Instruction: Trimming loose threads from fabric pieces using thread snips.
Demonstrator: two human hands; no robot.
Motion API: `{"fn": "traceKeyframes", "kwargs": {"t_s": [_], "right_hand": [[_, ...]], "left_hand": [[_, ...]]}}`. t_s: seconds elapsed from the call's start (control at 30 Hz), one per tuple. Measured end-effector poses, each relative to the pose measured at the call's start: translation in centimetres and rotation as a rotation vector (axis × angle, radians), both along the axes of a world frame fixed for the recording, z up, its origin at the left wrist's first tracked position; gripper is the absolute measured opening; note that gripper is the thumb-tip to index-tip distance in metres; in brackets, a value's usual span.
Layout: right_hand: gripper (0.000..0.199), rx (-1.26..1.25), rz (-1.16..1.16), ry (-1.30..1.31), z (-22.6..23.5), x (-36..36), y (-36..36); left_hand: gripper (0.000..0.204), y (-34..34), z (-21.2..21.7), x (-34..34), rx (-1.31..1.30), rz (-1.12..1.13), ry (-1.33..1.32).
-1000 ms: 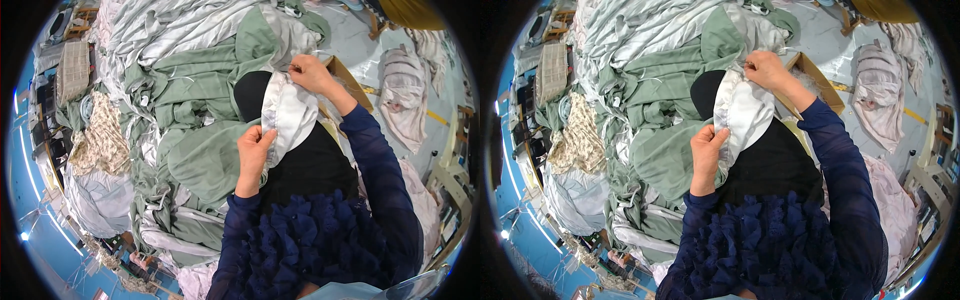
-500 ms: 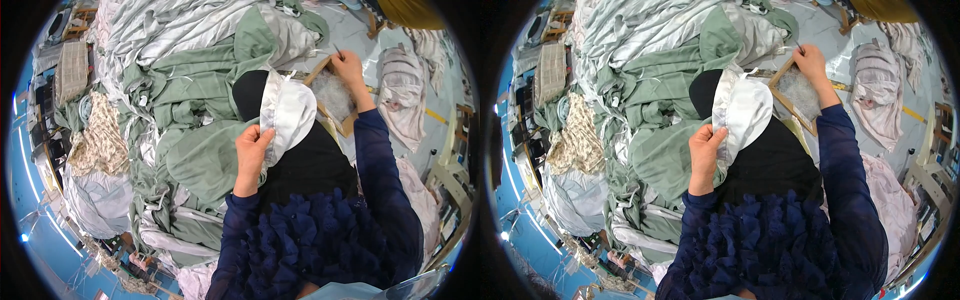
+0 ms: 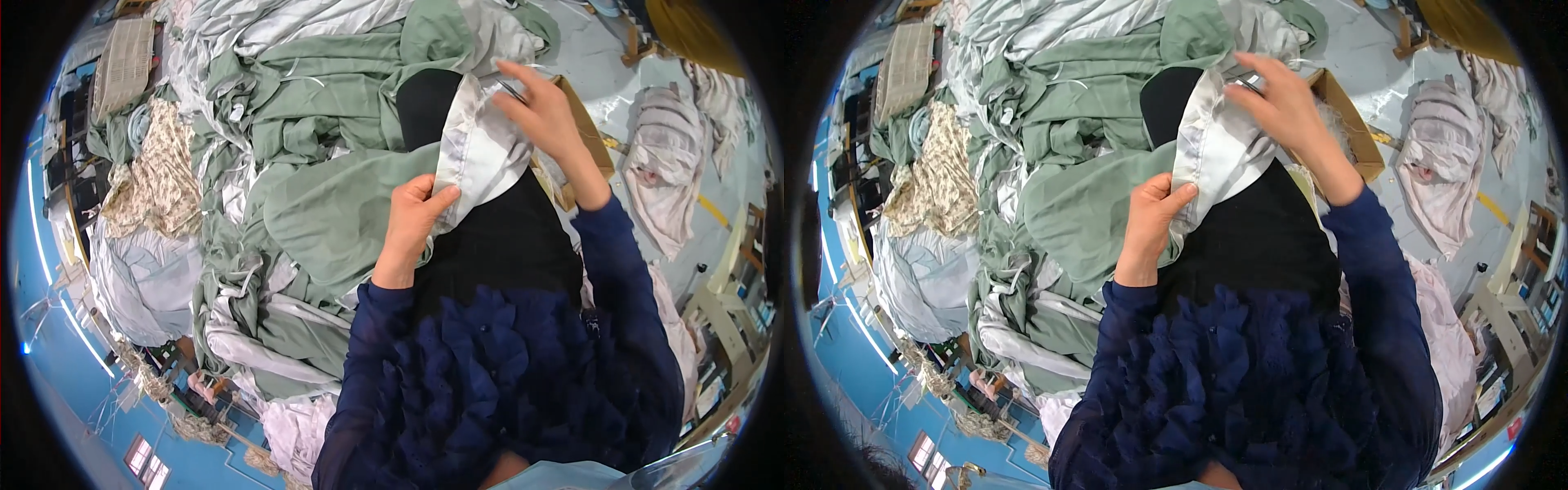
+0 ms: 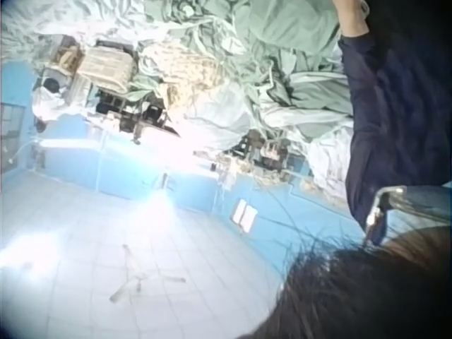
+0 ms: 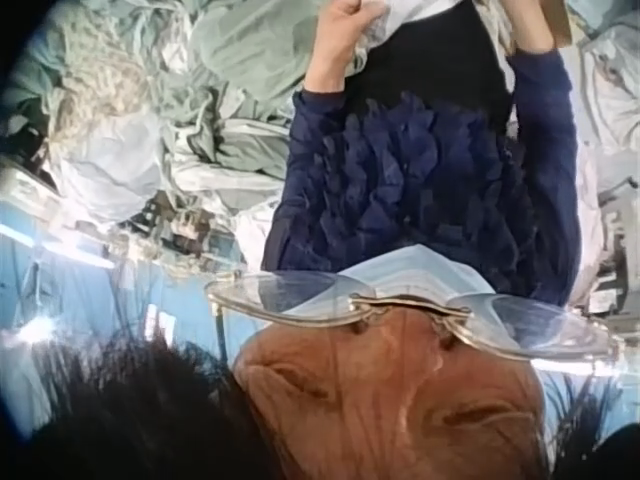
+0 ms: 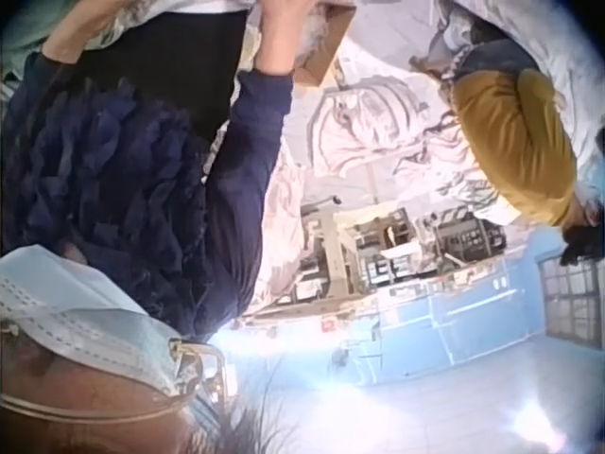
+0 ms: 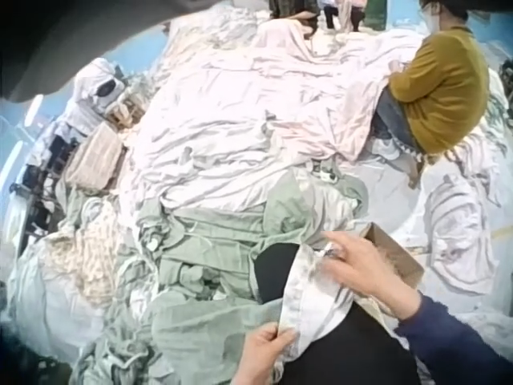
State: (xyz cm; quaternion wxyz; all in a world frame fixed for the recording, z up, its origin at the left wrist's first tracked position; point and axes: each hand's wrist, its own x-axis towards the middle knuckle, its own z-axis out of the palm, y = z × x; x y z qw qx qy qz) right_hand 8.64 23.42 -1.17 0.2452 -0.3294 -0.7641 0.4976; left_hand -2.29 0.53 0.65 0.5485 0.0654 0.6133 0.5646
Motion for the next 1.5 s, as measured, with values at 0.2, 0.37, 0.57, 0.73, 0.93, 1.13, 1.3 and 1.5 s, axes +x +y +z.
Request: {"fn": "traceKeyframes", "kwargs": {"t_s": [0.2, 0.37, 0.57, 0.73, 0.93, 1.13, 1.3, 1.5], "right_hand": [[0.016, -0.407, 0.293, -0.226, -3.6, -4.4, 4.3], [0.013, -0.037, 0.229, -0.002, -3.6, -5.8, 7.7], [0.032, 0.206, 0.134, -0.055, -5.8, -6.7, 13.8], [0.029, 0.392, 0.071, -0.185, -6.9, -6.9, 14.3], [0.034, 0.438, 0.0, -0.315, -7.7, -7.1, 12.2], [0.026, -0.031, -0.03, -0.085, -6.3, -5.7, 9.1], [0.025, -0.202, -0.015, 0.079, -1.3, -3.6, 2.8], [0.022, -0.409, 0.284, 0.115, 3.8, -1.8, -3.7]], "left_hand": [[0.016, -1.1, 0.2, 0.7, 0.018, 0.035, -0.021], [0.015, -2.4, 0.0, 0.7, -0.038, 0.015, -0.015], [0.017, -2.6, 0.3, 0.4, -0.036, -0.088, 0.086], [0.014, -3.1, -0.4, 0.6, -0.014, 0.051, 0.066], [0.012, -2.9, -0.4, 0.4, 0.013, 0.127, 0.074], [0.012, -2.9, -0.7, 0.6, 0.003, 0.126, 0.074], [0.012, -2.9, -0.6, 0.6, 0.009, 0.119, 0.078], [0.015, -2.9, -0.5, 0.3, -0.019, 0.096, 0.122]]}}
